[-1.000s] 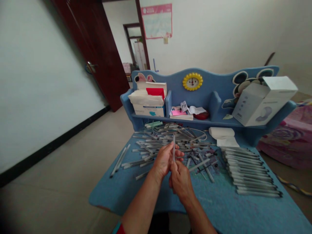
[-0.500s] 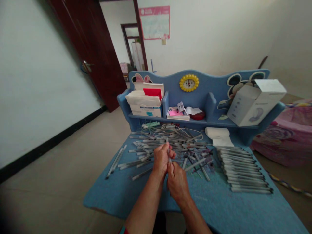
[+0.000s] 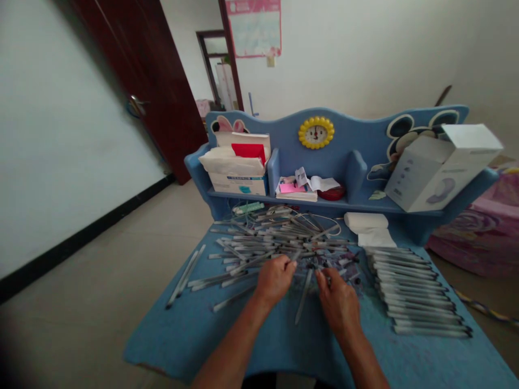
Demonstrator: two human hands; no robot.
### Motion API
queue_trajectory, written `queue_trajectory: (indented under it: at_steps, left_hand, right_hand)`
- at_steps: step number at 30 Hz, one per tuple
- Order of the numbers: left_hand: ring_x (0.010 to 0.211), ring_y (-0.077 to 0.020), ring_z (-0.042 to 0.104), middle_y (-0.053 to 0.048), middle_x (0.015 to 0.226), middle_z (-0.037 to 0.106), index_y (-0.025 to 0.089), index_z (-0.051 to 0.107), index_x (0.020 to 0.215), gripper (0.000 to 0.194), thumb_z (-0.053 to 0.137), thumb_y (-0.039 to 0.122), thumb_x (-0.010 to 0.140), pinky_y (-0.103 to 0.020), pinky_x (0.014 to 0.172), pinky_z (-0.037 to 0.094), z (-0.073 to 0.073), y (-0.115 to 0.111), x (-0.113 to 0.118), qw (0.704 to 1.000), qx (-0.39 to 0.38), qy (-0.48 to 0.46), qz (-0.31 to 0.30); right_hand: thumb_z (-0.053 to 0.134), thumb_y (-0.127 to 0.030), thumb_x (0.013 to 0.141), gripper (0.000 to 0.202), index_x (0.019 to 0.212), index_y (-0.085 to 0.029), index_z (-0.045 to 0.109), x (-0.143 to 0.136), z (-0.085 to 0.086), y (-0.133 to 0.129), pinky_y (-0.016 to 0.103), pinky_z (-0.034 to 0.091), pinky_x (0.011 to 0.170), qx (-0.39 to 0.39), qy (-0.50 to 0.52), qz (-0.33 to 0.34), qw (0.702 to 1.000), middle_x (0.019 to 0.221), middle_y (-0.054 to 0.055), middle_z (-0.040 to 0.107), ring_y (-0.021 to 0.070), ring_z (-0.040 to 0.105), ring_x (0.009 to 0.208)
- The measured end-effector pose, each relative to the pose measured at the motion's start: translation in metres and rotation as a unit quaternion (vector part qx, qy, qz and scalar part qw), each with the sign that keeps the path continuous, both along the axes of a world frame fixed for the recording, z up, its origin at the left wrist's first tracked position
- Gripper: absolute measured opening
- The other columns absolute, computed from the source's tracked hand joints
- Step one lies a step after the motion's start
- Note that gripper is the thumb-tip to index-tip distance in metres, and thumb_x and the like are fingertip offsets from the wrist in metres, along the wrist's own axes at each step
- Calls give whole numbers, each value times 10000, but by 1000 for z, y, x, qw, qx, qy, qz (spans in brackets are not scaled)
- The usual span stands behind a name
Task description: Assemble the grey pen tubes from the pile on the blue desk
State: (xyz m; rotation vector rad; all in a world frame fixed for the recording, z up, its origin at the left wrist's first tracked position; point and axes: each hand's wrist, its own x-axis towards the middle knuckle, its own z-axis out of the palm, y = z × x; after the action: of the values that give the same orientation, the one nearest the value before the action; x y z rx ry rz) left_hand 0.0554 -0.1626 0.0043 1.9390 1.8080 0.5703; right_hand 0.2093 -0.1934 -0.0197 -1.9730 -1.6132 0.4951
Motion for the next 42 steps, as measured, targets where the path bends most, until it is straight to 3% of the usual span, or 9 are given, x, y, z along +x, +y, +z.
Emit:
queue_trajectory:
  at_steps: [4,9,12,15,19,22,32,37,42]
  left_hand:
    - [790,-209,619,-101,813,676,158,632,853,280,413,331,842,-298,685,426,-5,-8,17,992,8,125,-16]
    - [862,-215,580,-83,835,657,154,622,833,209,476,303,819,-326,806,423,-4,-13,20,988,76,132,-37]
    - [870,-208,560,-61,835,645,170,617,818,168,476,261,824,-320,800,426,-2,-19,0,989,95,111,-32]
    - [872,-201,552,-53,860,640,175,618,853,154,471,208,824,-321,810,423,-1,-29,-34,991,95,99,-8]
    - [905,-217,534,-72,884,624,168,625,868,154,484,179,806,-342,834,419,-1,-44,-79,988,71,132,32]
    - [924,-214,515,-63,902,608,185,623,894,164,508,171,778,-347,842,410,0,-54,-94,986,46,161,17]
    - [975,-241,456,-77,920,582,175,604,762,161,448,155,796,-353,809,372,10,-52,-87,975,12,219,-38]
    - [883,-207,512,-52,897,598,188,574,820,164,410,186,835,-322,783,373,24,-58,-81,981,-4,169,-91]
    - [829,-176,551,-36,847,606,194,545,833,135,411,188,843,-264,729,380,30,-62,-69,982,-27,93,-164]
  right_hand:
    - [339,-492,843,396,941,-216,606,7,-6,15,295,374,553,-55,-114,-10,992,717,96,667,256,631,667]
    - [339,-503,838,403,978,-211,580,8,-6,25,300,371,545,-99,-144,-28,984,714,109,673,276,640,694]
    - [368,-481,837,355,964,-221,573,11,-9,21,287,373,552,-74,-123,-32,989,667,71,669,257,642,680]
    - [397,-454,833,312,919,-222,586,13,-12,12,272,371,544,-31,-108,-33,993,635,45,662,230,637,628]
    - [419,-425,822,284,872,-213,602,11,-15,0,262,377,533,26,-76,-29,996,656,37,672,206,629,596]
    - [415,-436,816,296,850,-211,604,4,-13,-6,269,394,539,39,-42,-8,998,631,35,667,205,627,580]
    - [382,-411,845,273,782,-222,569,-27,-5,-24,265,379,530,-1,55,148,987,613,19,642,185,600,537]
    - [392,-446,848,303,785,-217,580,-34,6,-25,243,347,505,-3,110,160,981,551,-7,577,159,539,503]
    - [383,-469,847,405,551,-202,451,-35,14,-20,219,321,479,2,163,156,974,462,-36,445,119,453,464]
